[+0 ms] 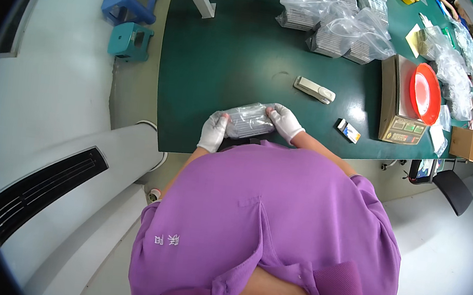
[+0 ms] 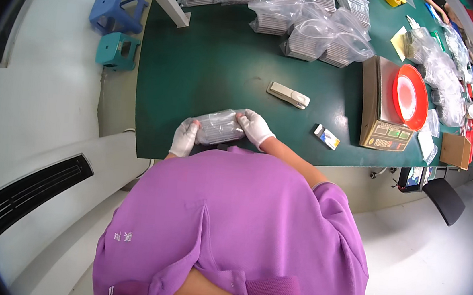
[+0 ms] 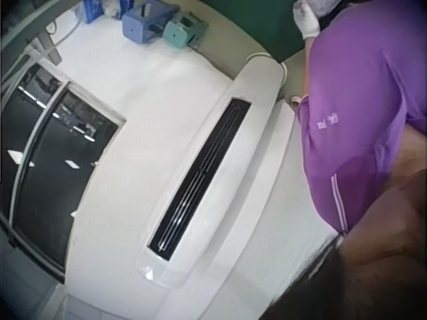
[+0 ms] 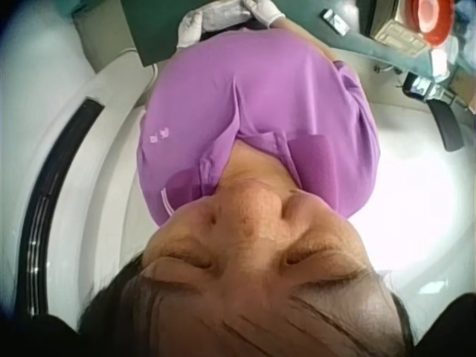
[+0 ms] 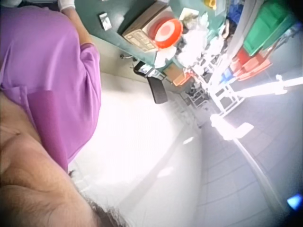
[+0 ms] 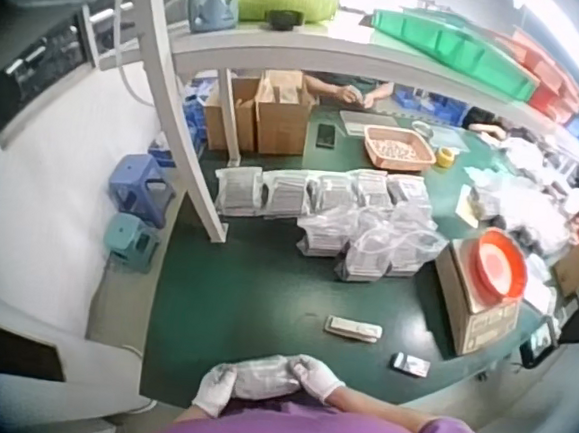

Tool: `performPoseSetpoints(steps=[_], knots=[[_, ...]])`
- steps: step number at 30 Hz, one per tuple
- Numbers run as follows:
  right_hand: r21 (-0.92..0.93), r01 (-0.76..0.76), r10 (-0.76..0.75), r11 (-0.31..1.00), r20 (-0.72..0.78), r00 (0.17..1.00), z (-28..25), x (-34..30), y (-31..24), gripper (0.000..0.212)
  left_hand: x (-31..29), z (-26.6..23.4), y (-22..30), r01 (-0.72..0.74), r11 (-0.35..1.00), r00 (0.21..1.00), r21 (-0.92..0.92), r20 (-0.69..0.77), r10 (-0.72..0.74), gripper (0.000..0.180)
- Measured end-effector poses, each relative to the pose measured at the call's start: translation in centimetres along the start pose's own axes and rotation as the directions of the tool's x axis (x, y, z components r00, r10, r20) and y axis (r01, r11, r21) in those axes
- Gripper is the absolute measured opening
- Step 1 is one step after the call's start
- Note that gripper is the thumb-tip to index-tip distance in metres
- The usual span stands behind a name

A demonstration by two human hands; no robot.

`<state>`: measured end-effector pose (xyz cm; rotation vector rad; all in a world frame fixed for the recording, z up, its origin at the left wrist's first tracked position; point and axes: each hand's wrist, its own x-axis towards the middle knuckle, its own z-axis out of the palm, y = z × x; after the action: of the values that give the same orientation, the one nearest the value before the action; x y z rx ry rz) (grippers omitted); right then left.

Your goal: The person organizes and packages small metal components into plastic bags by hand at a workstation.

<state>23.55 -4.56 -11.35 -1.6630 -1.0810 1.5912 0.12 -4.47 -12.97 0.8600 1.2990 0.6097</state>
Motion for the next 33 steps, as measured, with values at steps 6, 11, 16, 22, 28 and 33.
performPoseSetpoints(steps=[6,11,16,22,28,33], knots=[[-0.106,-0.107,0.107,0.989,-0.005,0.994,1.2,1.1,0.3,0.039,0.8,1.6,-2.5,-0.084,0.996,0.973,-0.043,-0.219,0.073,0.031],[-0.143,-0.106,0.083,0.984,-0.156,0.984,1.4,0.8,0.5,0.038,-0.1,1.0,0.9,0.073,0.996,0.971,0.057,-0.231,-0.058,0.030],[0.156,0.075,-0.053,0.985,-0.138,0.989,0.9,-0.2,0.7,0.022,0.2,1.0,9.0,-0.457,0.541,0.865,0.706,0.211,0.456,0.036],[0.216,0.187,-0.169,0.958,-0.103,0.980,-0.2,-1.2,-0.6,0.013,2.3,3.3,11.7,-0.160,0.797,0.898,0.582,0.421,-0.127,0.035],[-0.247,0.642,-0.625,0.725,0.155,0.765,-2.7,-2.3,-4.5,0.036,3.2,2.7,10.6,0.087,0.924,0.779,0.372,0.553,-0.296,0.034],[-0.326,0.642,-0.577,0.694,0.281,0.767,-2.2,-1.2,-4.4,0.018,4.0,1.9,9.6,0.046,0.886,0.717,0.461,0.602,-0.351,0.042]])
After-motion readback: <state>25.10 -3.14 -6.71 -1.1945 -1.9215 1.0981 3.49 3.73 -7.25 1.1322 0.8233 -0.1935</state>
